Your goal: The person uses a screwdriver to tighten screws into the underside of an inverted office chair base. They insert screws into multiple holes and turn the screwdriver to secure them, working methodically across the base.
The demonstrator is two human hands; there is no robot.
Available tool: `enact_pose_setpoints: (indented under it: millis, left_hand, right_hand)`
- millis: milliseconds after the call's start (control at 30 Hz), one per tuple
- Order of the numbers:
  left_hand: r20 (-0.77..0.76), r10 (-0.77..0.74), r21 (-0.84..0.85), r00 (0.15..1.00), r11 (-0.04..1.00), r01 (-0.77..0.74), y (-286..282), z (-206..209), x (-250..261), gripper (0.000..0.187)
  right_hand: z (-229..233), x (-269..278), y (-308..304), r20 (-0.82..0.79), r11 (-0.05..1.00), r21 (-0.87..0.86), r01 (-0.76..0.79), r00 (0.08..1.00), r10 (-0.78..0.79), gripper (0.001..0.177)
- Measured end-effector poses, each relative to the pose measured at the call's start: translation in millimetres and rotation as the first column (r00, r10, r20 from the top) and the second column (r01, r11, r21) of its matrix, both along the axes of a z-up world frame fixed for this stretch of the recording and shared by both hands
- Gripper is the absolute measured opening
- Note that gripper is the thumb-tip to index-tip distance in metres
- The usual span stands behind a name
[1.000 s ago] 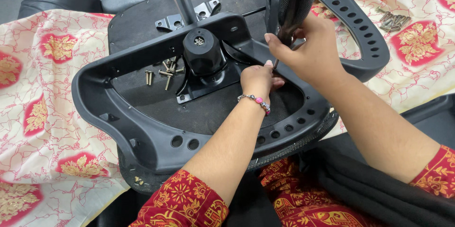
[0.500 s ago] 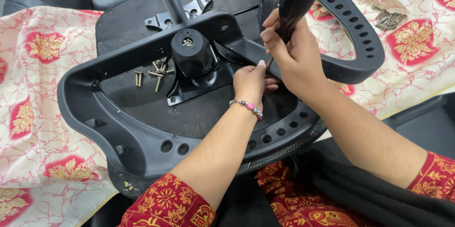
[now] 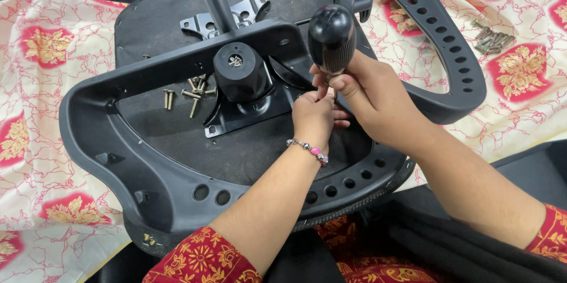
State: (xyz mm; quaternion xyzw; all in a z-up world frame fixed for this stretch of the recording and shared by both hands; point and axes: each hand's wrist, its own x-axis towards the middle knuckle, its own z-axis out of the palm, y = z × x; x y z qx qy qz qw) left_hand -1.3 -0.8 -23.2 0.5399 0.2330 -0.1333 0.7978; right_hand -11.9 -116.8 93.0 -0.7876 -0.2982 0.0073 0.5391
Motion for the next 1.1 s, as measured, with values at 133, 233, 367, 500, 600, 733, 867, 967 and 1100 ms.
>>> enact_pose_setpoints:
  millis: [133, 233, 367, 500, 600, 733, 867, 967, 1100]
  left_hand:
    - [0.009, 0.038, 0.041, 0.999, 0.998, -0.038, -4.4, -3.0, 1.1, 0.025]
    - [-0.001, 0.062, 0.117, 0.998, 0.991, -0.062, -6.6, 1.1, 2.2, 0.026]
    - [-0.02, 0.075, 0.219, 0.997, 0.973, -0.069, -8.2, 5.1, 0.8, 0.031]
    - [-0.07, 0.068, 0.291, 0.995, 0.956, -0.045, -8.1, 13.1, 2.0, 0.033]
    - [-0.029, 0.035, 0.329, 0.999, 0.944, -0.023, -5.8, 16.4, -0.7, 0.033]
    - [-0.038, 0.027, 0.319, 0.999, 0.948, -0.013, -4.0, 19.7, -1.8, 0.032]
    - [-0.036, 0.005, 0.362, 0.999, 0.932, 0.009, -7.4, 18.1, -0.3, 0.032]
    - [-0.045, 0.018, 0.379, 0.999, 0.925, 0.001, -7.5, 18.0, 0.9, 0.033]
    - [-0.003, 0.029, 0.387, 1.0, 0.922, -0.026, -5.9, 17.4, -2.2, 0.03]
  right_hand:
    - [-12.8, 4.0, 5.1, 0.006, 0.991, 0.064, 0.12, 0.993, -0.12, 0.023]
    - [-21.4, 4.5, 9.5, 0.041, 0.97, 0.145, 0.195, 0.978, -0.203, 0.02]
    - [-33.2, 2.6, 10.5, 0.063, 0.934, 0.247, 0.258, 0.958, -0.281, 0.018]
    - [-35.3, 6.7, 13.1, -0.052, 0.866, 0.423, 0.266, 0.961, -0.27, 0.017]
    - [-35.8, 3.2, 18.0, 0.09, 0.869, 0.372, 0.325, 0.919, -0.383, 0.029]
    - [-35.4, 3.5, 21.0, 0.191, 0.853, 0.291, 0.433, 0.848, -0.495, 0.025]
    - [-38.6, 10.6, 24.8, 0.017, 0.891, 0.274, 0.362, 0.925, -0.381, 0.016]
    - [-36.4, 10.8, 29.1, 0.018, 0.927, 0.213, 0.308, 0.947, -0.319, 0.022]
    - [-29.9, 2.9, 23.8, -0.009, 0.97, 0.197, 0.14, 0.99, -0.141, 0.043]
